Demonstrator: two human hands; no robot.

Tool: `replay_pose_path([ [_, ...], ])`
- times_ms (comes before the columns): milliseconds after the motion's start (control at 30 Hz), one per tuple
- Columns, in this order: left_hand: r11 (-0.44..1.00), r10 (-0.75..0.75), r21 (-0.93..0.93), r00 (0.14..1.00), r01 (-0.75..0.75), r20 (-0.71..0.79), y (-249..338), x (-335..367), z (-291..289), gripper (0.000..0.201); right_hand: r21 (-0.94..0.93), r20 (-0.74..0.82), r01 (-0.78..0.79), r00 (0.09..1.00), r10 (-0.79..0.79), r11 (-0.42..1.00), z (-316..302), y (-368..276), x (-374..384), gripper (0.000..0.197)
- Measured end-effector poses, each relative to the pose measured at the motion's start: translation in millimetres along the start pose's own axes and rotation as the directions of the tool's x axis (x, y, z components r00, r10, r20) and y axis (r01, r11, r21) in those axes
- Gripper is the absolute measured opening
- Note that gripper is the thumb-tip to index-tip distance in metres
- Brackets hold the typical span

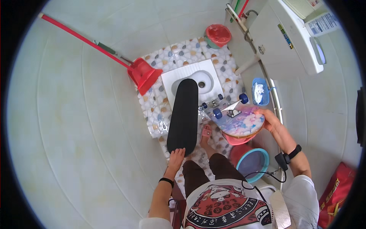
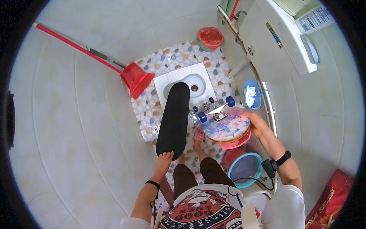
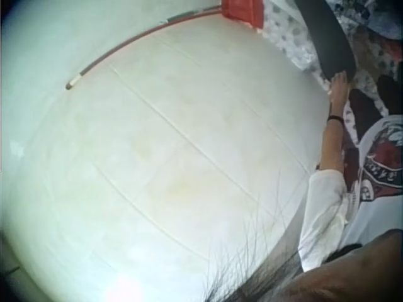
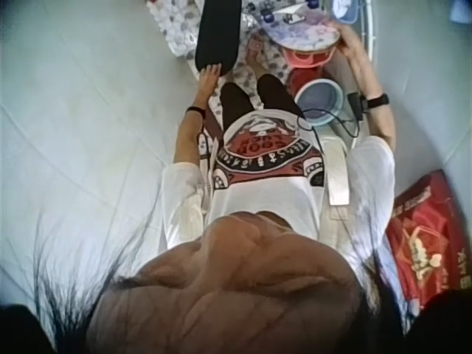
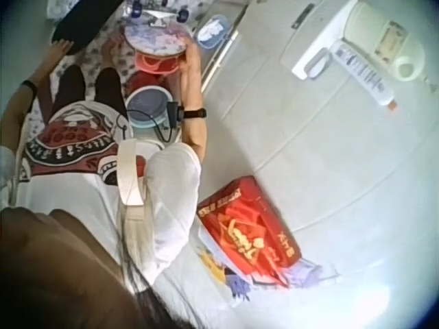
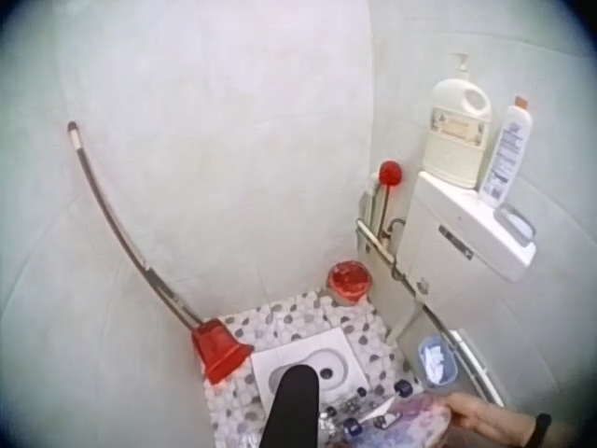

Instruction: Cleaning skateboards and the bathroom floor using water and a broom.

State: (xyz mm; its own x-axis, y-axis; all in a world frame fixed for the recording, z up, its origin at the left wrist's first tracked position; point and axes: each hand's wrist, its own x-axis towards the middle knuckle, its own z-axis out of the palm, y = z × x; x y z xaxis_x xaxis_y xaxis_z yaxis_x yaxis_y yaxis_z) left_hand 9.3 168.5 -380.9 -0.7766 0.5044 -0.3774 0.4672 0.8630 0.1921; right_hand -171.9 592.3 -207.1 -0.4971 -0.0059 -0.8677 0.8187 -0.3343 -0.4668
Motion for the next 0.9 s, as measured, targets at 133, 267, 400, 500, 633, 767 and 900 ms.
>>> replay_pose_path([
  [133, 0.994, 0.069, 0.088, 0.995, -0.063, -0.066, -12.3, -18.0, 42.1, 0.038, -0.253, -0.033, 0.133, 0.989, -0.146, 0.958, 8.1, -10.9, 12.5, 0.028],
  [267, 0.999, 0.013, -0.049, 1.0, -0.013, -0.002, -21.9, -20.2, 82.6, 0.035, -0.849, -0.038, 0.181, 0.916, -0.4, 0.496, 23.5, 1.3, 54.5, 0.027],
  [400, 1.0, 0.017, -0.013, 1.0, -0.017, -0.006, -36.6, -31.1, 109.1, 0.04, -0.997, -0.015, -0.05, 0.867, -0.497, -0.057, 63.4, 37.8, 94.0, 0.033],
  [500, 1.0, 0.015, -0.015, 1.0, -0.015, -0.018, -46.5, -31.9, 116.5, 0.047, -0.989, -0.031, -0.101, 0.856, -0.516, -0.108, 65.5, 104.9, 144.5, 0.047],
  [633, 0.999, 0.015, -0.032, 0.998, -0.014, 0.056, -85.5, -44.7, 147.2, 0.055, -0.952, -0.03, -0.154, 0.905, -0.423, -0.263, 103.5, 219.8, 190.9, 0.065],
  [767, 0.996, 0.081, -0.032, 0.987, -0.078, 0.139, -133.4, -46.7, 197.0, 0.058, -0.956, -0.169, -0.261, 0.861, -0.479, -0.132, 139.2, 316.3, 265.4, 0.08],
  [900, 0.974, 0.123, 0.159, 0.965, -0.162, 0.232, -183.4, -33.9, 231.1, 0.058, -0.94, -0.074, -0.239, 0.838, -0.54, -0.242, 172.0, 361.7, 328.5, 0.081],
])
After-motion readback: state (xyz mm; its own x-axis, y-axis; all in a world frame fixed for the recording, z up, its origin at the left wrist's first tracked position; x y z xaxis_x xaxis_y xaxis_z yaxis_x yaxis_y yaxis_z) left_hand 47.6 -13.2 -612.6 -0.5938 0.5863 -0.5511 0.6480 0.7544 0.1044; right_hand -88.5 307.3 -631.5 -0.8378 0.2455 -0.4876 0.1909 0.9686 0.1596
